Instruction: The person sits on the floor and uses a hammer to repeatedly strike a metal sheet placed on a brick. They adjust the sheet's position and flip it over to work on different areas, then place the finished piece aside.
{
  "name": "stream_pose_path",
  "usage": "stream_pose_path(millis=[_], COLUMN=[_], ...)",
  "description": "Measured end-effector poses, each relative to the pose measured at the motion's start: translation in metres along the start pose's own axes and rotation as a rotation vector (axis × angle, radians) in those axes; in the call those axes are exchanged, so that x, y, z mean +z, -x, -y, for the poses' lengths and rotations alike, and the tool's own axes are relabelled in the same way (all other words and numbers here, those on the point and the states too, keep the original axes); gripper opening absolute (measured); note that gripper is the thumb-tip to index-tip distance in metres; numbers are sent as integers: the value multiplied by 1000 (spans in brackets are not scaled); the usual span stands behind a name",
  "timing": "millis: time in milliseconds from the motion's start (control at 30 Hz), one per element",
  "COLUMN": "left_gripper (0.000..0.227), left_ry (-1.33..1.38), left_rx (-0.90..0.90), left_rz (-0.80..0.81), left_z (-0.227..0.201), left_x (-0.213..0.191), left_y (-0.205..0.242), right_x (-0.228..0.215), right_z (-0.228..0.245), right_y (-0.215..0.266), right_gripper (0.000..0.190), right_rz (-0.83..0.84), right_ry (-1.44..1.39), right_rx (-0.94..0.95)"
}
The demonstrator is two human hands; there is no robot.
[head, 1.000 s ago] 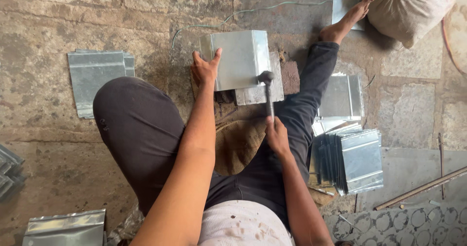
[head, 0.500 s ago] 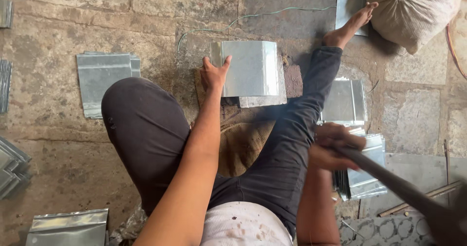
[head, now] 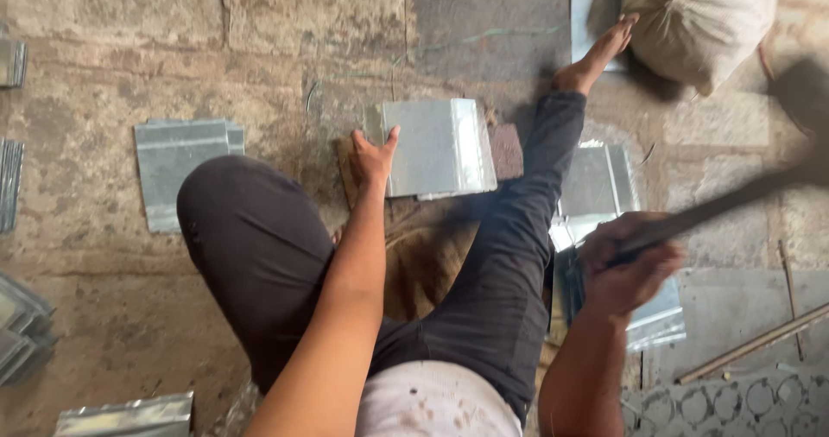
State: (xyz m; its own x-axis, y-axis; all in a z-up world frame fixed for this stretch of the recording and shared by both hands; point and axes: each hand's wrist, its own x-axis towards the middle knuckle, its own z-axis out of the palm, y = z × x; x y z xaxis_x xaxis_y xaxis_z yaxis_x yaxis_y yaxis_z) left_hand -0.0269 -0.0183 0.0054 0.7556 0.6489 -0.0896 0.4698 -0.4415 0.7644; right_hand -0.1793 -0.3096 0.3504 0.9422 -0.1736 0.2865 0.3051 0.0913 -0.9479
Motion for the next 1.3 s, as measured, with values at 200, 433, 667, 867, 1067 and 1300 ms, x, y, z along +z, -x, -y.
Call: stream_pose_path(millis=[200,433,667,867,1067,1300], left_gripper=[84,93,88,91,88,90], left_ry=[41,5,18,2,7,-55], left_rx=[-216,-82,-130,-130,-206,-161], left_rz=[256,74,108,188,256,196], left_z=[-11,-13,-6,-8,-15,-6], left_x=[-13,0,-15,-20,-27,-20], left_y=[7,2,16,15,13,19], right_x=[-8,1,5,2,-6,5], right_z=[-118,-155,2,-70,-190,-33], right_y=[4,59,-1,-6,67,20], right_gripper=[64,29,60,78,50,43], right_rz=[-78,151,-53,-46,257,19], right_ry=[70,390,30,-87,767,165], right_rx=[-637,727,92,-666,646,223])
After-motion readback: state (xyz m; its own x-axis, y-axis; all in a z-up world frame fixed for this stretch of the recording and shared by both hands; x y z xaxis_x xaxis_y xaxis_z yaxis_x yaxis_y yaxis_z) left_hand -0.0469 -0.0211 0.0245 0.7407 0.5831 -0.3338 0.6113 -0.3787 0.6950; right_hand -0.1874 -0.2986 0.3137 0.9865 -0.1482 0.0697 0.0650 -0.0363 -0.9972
